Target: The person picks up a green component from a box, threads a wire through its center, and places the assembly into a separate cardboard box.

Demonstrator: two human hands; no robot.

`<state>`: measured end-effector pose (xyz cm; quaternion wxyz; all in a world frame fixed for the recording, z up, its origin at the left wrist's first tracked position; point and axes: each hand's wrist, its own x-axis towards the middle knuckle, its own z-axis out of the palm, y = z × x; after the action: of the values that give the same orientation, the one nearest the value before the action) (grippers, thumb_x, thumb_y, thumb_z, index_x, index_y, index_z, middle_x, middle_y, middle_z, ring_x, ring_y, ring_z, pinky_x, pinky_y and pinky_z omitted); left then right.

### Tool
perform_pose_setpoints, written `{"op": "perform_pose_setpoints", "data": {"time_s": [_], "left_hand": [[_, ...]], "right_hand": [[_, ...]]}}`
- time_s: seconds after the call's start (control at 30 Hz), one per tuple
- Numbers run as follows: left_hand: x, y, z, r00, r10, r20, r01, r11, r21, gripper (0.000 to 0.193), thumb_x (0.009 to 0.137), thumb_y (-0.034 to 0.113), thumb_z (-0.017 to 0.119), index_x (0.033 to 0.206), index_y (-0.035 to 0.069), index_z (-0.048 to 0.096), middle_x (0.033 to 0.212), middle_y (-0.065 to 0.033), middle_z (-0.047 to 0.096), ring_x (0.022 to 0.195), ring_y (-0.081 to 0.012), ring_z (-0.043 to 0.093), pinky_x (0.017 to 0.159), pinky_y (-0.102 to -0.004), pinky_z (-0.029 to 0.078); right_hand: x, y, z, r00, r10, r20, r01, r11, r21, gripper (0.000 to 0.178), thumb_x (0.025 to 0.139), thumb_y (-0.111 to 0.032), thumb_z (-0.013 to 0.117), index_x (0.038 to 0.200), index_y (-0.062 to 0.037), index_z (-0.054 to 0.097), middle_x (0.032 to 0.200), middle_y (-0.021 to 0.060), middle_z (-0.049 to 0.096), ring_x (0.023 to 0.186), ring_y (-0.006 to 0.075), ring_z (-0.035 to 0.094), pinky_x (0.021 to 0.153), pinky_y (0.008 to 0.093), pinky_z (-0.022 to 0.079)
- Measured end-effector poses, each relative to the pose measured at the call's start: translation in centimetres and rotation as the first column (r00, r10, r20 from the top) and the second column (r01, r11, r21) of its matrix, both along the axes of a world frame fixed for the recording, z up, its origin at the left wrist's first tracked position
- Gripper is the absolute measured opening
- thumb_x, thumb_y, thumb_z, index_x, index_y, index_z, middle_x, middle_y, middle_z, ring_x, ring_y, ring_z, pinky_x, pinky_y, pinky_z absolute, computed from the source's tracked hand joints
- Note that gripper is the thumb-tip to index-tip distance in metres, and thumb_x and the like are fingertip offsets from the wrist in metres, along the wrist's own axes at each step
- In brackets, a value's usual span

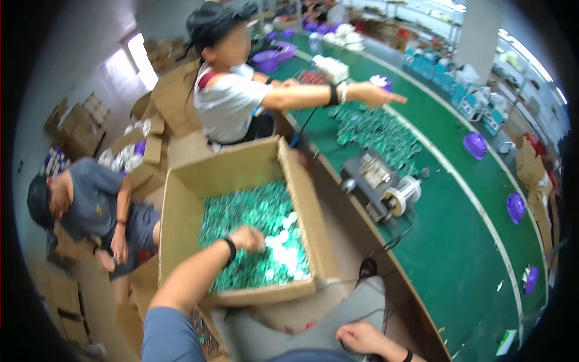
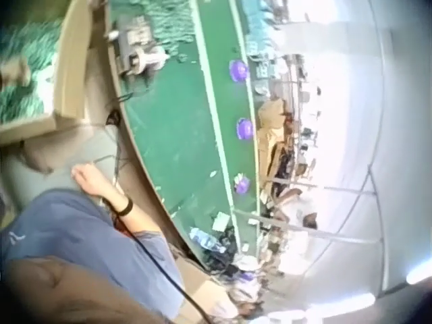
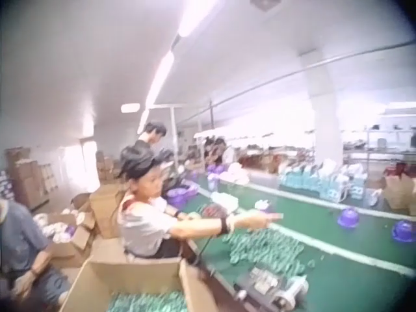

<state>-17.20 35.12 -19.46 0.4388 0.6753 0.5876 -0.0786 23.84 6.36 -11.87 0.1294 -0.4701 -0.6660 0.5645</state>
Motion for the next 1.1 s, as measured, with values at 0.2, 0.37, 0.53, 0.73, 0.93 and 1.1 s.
{"op": "perform_pose_setpoints", "data": {"time_s": [0.2, 0.37, 0.53, 0.73, 0.93, 1.1], "left_hand": [[6.2, -3.1, -5.3, 0.995, -0.104, -0.001, 0.103, 0.986, -0.133, 0.035, 0.076, 0.03, 0.087, 0.1, 0.008, 0.075, 0.085, -0.0096, 0.075, 0.072, -0.018, 0.071, 0.07, -0.0338, 0.057], [6.5, -2.9, -6.5, 0.92, -0.336, -0.199, 0.384, 0.873, 0.302, 0.038, 0.077, 0.035, 0.083, 0.1, 0.007, 0.074, 0.105, -0.0209, 0.07, 0.096, -0.0361, 0.069, 0.086, -0.0453, 0.056], [6.5, -2.3, 4.8, 0.91, -0.097, -0.402, 0.243, 0.912, 0.33, 0.03, 0.081, 0.034, 0.077, 0.088, 0.004, 0.075, 0.082, -0.0181, 0.071, 0.079, -0.0353, 0.07, 0.075, -0.046, 0.057], [8.5, -19.4, 25.8, 0.877, -0.364, 0.313, 0.203, 0.872, 0.445, 0.026, 0.084, 0.025, 0.079, 0.1, 0.006, 0.074, 0.083, -0.0085, 0.069, 0.077, -0.0268, 0.069, 0.069, -0.036, 0.057], [9.3, -34.6, 18.4, 0.851, -0.278, 0.445, -0.058, 0.793, 0.607, 0.018, 0.092, 0.013, 0.067, 0.107, 0.003, 0.069, 0.092, -0.0137, 0.067, 0.084, -0.0338, 0.066, 0.074, -0.0409, 0.054], [5.8, -45.8, 15.4, 0.833, 0.13, 0.538, -0.47, 0.68, 0.563, 0.009, 0.088, 0.006, 0.07, 0.096, 0.002, 0.071, 0.084, -0.0118, 0.067, 0.073, -0.0282, 0.067, 0.066, -0.0348, 0.055]], "right_hand": [[2.3, -0.2, 0.7, 0.989, -0.143, -0.035, 0.143, 0.99, 0.0, 0.021, 0.093, -0.018, 0.053, 0.091, -0.0051, 0.068, 0.084, 0.0194, 0.069, 0.083, 0.039, 0.067, 0.075, 0.0448, 0.053], [1.5, 0.0, -1.0, 0.986, -0.151, -0.073, 0.154, 0.987, 0.038, 0.02, 0.094, -0.019, 0.054, 0.09, -0.0055, 0.068, 0.085, 0.0189, 0.069, 0.084, 0.0383, 0.068, 0.075, 0.0439, 0.053], [1.5, 1.2, -0.5, 0.996, -0.018, -0.085, 0.027, 0.994, 0.102, 0.024, 0.102, -0.027, 0.054, 0.102, -0.0083, 0.067, 0.08, 0.0139, 0.068, 0.075, 0.0334, 0.067, 0.072, 0.0412, 0.053], [-3.9, 2.2, 5.9, 0.948, 0.198, -0.248, -0.09, 0.917, 0.388, 0.022, 0.097, -0.023, 0.058, 0.091, -0.0038, 0.066, 0.077, 0.02, 0.066, 0.078, 0.0401, 0.067, 0.07, 0.0484, 0.053], [-8.0, 0.3, 9.9, 0.912, 0.4, -0.094, -0.375, 0.904, 0.204, 0.017, 0.094, -0.021, 0.065, 0.102, -0.0076, 0.071, 0.077, 0.0188, 0.066, 0.07, 0.0345, 0.067, 0.063, 0.041, 0.054], [-13.7, -3.1, 10.1, 0.903, 0.413, -0.116, -0.384, 0.899, 0.209, 0.031, 0.089, -0.015, 0.071, 0.115, 0.001, 0.066, 0.085, 0.0091, 0.065, 0.08, 0.0214, 0.066, 0.07, 0.0318, 0.053]]}}
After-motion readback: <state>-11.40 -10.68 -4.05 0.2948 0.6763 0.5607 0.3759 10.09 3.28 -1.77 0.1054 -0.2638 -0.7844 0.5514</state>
